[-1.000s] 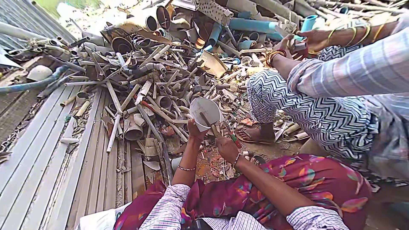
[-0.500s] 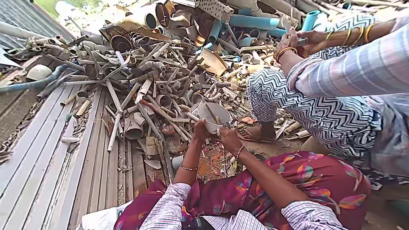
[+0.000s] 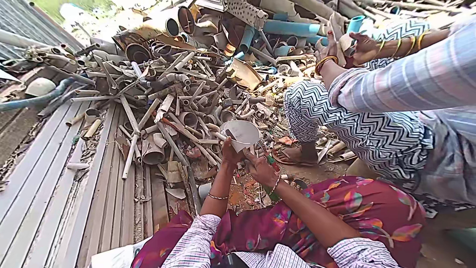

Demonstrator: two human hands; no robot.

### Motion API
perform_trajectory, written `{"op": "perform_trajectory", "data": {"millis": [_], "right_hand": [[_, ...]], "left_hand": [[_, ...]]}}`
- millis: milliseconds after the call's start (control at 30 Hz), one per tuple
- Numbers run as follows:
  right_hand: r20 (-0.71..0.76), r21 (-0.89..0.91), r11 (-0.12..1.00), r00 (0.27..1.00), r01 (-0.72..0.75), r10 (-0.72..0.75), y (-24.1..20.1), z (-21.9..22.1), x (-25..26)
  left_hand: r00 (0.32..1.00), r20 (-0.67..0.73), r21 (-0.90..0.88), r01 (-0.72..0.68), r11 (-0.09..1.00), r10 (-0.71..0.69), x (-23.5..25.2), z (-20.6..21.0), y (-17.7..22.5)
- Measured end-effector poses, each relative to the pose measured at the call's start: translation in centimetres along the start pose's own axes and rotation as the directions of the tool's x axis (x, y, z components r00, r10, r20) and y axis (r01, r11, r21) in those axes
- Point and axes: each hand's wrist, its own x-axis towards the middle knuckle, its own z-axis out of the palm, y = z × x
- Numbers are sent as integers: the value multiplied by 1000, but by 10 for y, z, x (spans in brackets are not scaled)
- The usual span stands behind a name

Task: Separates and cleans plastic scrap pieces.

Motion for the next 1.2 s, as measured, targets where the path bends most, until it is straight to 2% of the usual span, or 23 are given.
{"op": "perform_trajectory", "data": {"millis": [67, 133, 167, 267, 300, 367, 433, 467, 567, 600, 633, 700, 733, 800, 867, 900, 933, 1000, 1033, 1067, 1100, 1167, 1200], "right_hand": [[-6, -155, 984, 996, -85, 85, 7, -5, 5], [-77, -232, 961, 988, -149, 134, 13, -6, 11], [-49, -209, 967, 989, -143, 136, 9, -4, 9], [131, 33, 996, 988, -86, 81, -7, 2, 1], [151, 23, 996, 985, -91, 87, -7, 1, 2], [63, -189, 970, 984, -151, 165, 5, -2, 8], [-78, -262, 950, 985, -171, 156, 16, -2, 14], [-60, -219, 961, 986, -168, 158, 12, -1, 13], [152, 122, 982, 980, -145, 126, -8, 0, 6], [187, 128, 981, 975, -148, 123, -8, -3, 8], [189, -2, 988, 970, -156, 154, -6, -9, 11], [85, -327, 926, 970, -190, 229, 4, -15, 17], [25, -375, 904, 973, -204, 229, 8, -16, 20], [81, -270, 937, 965, -221, 250, -6, -16, 18], [195, -61, 984, 965, -167, 175, -13, -15, 15], [210, -42, 987, 965, -154, 159, -10, -15, 17], [197, -112, 979, 962, -172, 191, -6, -19, 19], [61, -335, 912, 960, -238, 273, 7, -20, 22], [11, -368, 893, 960, -257, 281, 10, -19, 24], [13, -333, 906, 960, -261, 281, 8, -17, 23], [76, -243, 936, 957, -254, 280, 2, -16, 19], [192, 7, 982, 964, -188, 184, 0, -12, 16], [227, 58, 982, 960, -181, 164, 2, -14, 17]], "left_hand": [[1000, -6, 20, -2, 1000, 2, 1, -3, 4], [1000, -6, 79, 28, 997, -27, 1, -2, 4], [999, -16, 53, 30, 998, -29, -1, -2, 1], [997, -59, -12, -57, 998, 56, 3, -7, -2], [995, -56, -5, -78, 997, 78, 5, -9, 1], [998, -44, -21, -55, 998, 54, 5, -12, 3], [999, -43, 21, -31, 999, 32, 3, -6, 2], [999, -39, 10, -33, 999, 34, 1, -4, 1], [995, -32, -60, -92, 994, 90, 1, -5, 0], [995, -40, -87, -96, 992, 93, 2, -7, 1], [996, -34, -95, -79, 992, 76, 3, -10, 2], [1000, -16, -53, 2, 999, -3, 1, -14, -1], [1000, -4, -12, 31, 999, -31, 3, -12, -3], [998, 0, -33, 58, 998, -58, 0, -10, -7], [999, -18, -78, 25, 997, -26, -2, -6, -8], [1000, -23, -86, 10, 996, -12, -1, -8, -7], [1000, -23, -82, 13, 997, -15, 1, -12, -6], [998, -21, 9, 54, 999, -53, 0, -16, -7], [997, -15, 58, 79, 995, -78, 1, -14, -8], [996, -3, 66, 94, 993, -94, 1, -12, -10], [995, -9, 46, 95, 994, -94, -1, -10, -12], [997, -73, -37, 30, 999, -32, -3, -7, -10], [995, -104, -61, -2, 998, -5, -1, -7, -5]]}}
